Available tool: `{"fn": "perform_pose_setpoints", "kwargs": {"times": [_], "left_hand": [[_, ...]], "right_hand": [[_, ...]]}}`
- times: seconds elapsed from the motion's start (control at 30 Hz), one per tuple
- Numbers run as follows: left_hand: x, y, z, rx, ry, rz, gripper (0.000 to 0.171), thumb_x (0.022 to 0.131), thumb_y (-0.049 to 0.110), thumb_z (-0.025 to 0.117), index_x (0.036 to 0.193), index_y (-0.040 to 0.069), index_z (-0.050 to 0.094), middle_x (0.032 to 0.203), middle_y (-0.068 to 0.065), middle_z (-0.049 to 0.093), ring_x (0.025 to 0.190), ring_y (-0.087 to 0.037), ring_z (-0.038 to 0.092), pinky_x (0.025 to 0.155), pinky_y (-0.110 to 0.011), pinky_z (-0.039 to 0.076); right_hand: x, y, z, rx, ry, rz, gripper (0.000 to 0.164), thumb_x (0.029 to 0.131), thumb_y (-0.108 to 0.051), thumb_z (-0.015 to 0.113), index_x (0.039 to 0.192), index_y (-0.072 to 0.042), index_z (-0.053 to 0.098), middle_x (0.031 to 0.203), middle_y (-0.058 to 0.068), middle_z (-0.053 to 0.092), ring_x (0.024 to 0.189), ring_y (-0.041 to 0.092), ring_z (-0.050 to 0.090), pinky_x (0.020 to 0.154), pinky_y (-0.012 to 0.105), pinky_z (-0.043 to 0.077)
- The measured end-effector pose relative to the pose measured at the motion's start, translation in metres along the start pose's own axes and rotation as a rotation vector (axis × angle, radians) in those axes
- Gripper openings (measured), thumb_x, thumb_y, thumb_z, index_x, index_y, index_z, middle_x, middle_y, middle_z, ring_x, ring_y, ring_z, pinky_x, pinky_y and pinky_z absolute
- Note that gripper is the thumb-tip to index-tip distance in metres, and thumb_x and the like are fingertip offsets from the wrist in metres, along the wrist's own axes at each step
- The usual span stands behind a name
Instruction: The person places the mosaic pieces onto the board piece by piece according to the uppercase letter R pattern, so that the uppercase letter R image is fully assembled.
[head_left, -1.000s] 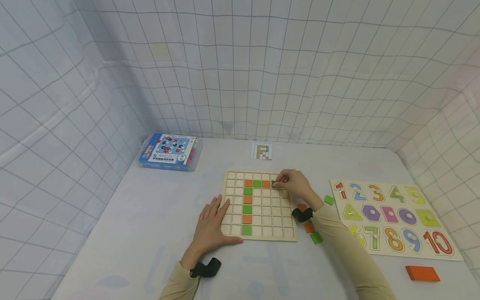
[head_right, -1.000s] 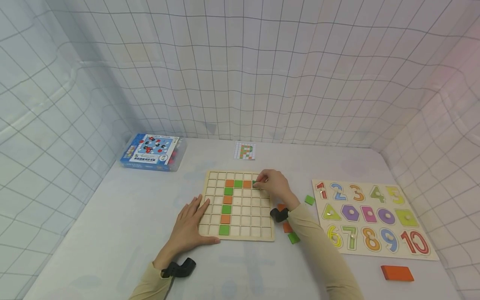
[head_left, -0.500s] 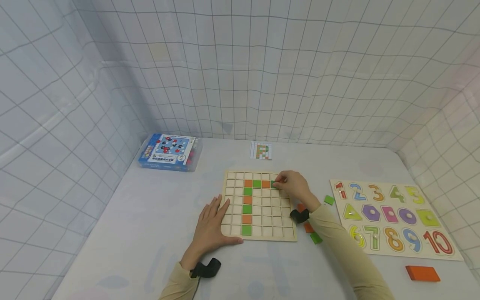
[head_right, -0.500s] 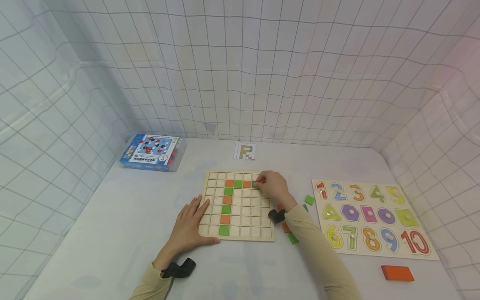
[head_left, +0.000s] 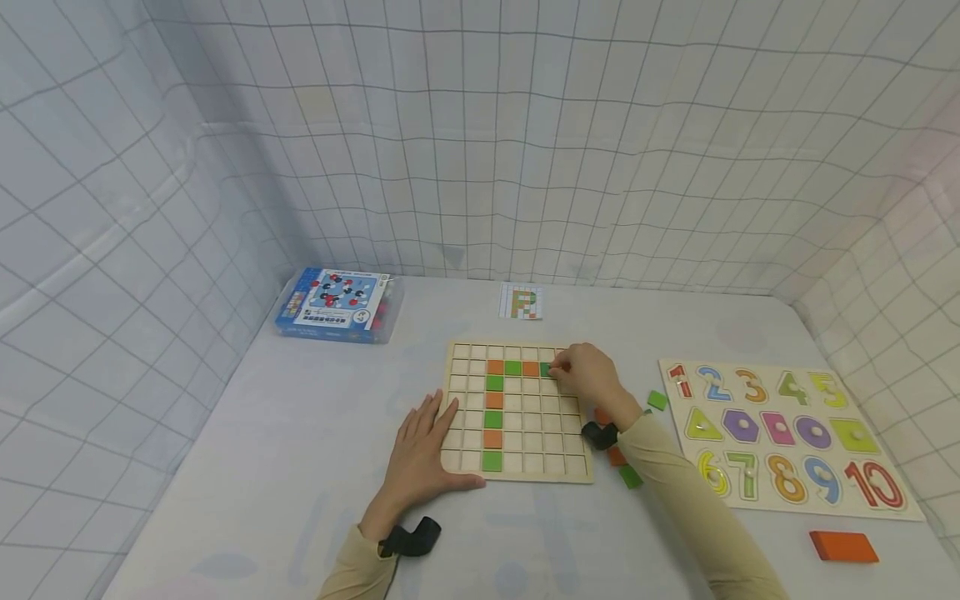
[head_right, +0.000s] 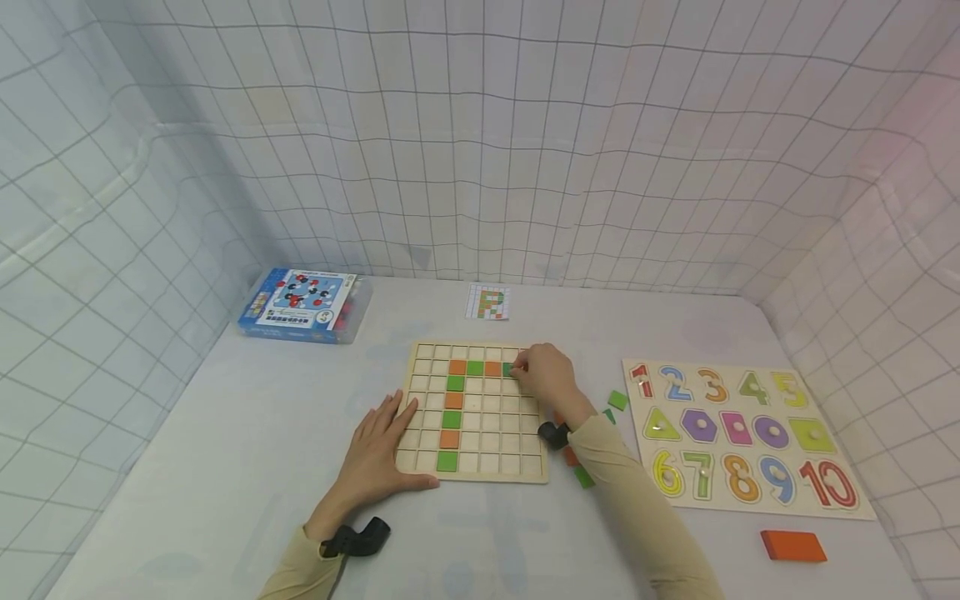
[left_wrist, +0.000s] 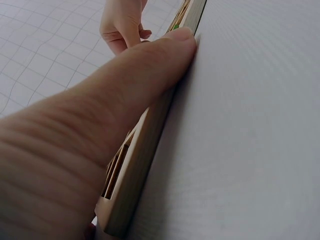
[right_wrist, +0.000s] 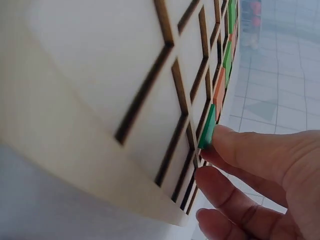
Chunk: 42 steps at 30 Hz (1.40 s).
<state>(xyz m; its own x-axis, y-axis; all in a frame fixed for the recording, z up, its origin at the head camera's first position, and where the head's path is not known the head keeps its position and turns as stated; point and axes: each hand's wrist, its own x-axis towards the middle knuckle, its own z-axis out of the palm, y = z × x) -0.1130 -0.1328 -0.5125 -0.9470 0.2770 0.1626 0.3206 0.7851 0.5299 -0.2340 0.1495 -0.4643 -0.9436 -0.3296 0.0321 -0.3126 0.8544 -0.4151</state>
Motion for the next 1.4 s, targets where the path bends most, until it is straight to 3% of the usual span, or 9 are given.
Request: {"fn": "perform_pose_setpoints", "kwargs": {"times": [0.27, 0.5, 0.67, 0.93, 1.17, 1.4], "left_hand": [[-0.001, 0.000, 0.002, 0.011, 0.012, 0.016, 0.120, 0.055, 0.065, 0.080, 0.148, 0.007, 0.032, 0.154, -0.018, 0.020, 0.141, -0.033, 0.013, 0.111, -0.050, 0.012], [-0.001, 0.000, 0.002, 0.025, 0.014, 0.021, 0.119, 0.055, 0.064, 0.080, 0.148, 0.006, 0.033, 0.153, -0.018, 0.021, 0.141, -0.033, 0.013, 0.111, -0.050, 0.012], [-0.001, 0.000, 0.003, 0.029, 0.012, 0.022, 0.119, 0.056, 0.065, 0.080, 0.148, 0.006, 0.033, 0.153, -0.018, 0.021, 0.141, -0.033, 0.013, 0.111, -0.050, 0.013], [0.000, 0.000, 0.002, 0.027, 0.012, 0.024, 0.119, 0.056, 0.064, 0.080, 0.148, 0.006, 0.033, 0.153, -0.019, 0.021, 0.141, -0.033, 0.013, 0.111, -0.051, 0.013], [0.000, 0.000, 0.001, 0.034, 0.007, 0.021, 0.119, 0.056, 0.065, 0.079, 0.148, 0.006, 0.032, 0.154, -0.018, 0.020, 0.141, -0.033, 0.013, 0.111, -0.050, 0.013], [0.000, -0.001, 0.002, 0.034, 0.014, 0.018, 0.118, 0.056, 0.064, 0.079, 0.148, 0.005, 0.033, 0.153, -0.019, 0.021, 0.141, -0.033, 0.013, 0.111, -0.051, 0.013]], "right_hand": [[-0.004, 0.006, -0.003, 0.033, -0.051, -0.062, 0.017, 0.090, -0.018, 0.066, 0.099, -0.006, 0.075, 0.087, 0.002, 0.068, 0.071, 0.013, 0.053, 0.061, 0.030, 0.045], [-0.013, 0.008, -0.005, 0.004, -0.064, -0.084, 0.025, 0.093, -0.020, 0.062, 0.112, -0.007, 0.071, 0.084, 0.004, 0.052, 0.074, 0.021, 0.038, 0.061, 0.031, 0.035], [-0.020, 0.013, -0.005, 0.065, 0.000, -0.152, 0.025, 0.092, -0.018, 0.063, 0.112, -0.005, 0.070, 0.091, 0.006, 0.056, 0.078, 0.023, 0.041, 0.064, 0.034, 0.037], [-0.040, 0.024, -0.007, 0.194, 0.140, -0.178, 0.026, 0.092, -0.021, 0.064, 0.113, -0.005, 0.069, 0.107, 0.011, 0.061, 0.102, 0.031, 0.052, 0.085, 0.049, 0.045], [-0.066, 0.035, -0.008, 0.230, 0.289, -0.229, 0.027, 0.086, -0.012, 0.071, 0.111, -0.002, 0.068, 0.107, 0.010, 0.062, 0.097, 0.028, 0.054, 0.069, 0.039, 0.047], [-0.090, 0.041, -0.015, 0.214, 0.323, -0.189, 0.036, 0.084, -0.019, 0.074, 0.115, -0.004, 0.067, 0.108, 0.007, 0.062, 0.101, 0.024, 0.053, 0.070, 0.039, 0.046]]}}
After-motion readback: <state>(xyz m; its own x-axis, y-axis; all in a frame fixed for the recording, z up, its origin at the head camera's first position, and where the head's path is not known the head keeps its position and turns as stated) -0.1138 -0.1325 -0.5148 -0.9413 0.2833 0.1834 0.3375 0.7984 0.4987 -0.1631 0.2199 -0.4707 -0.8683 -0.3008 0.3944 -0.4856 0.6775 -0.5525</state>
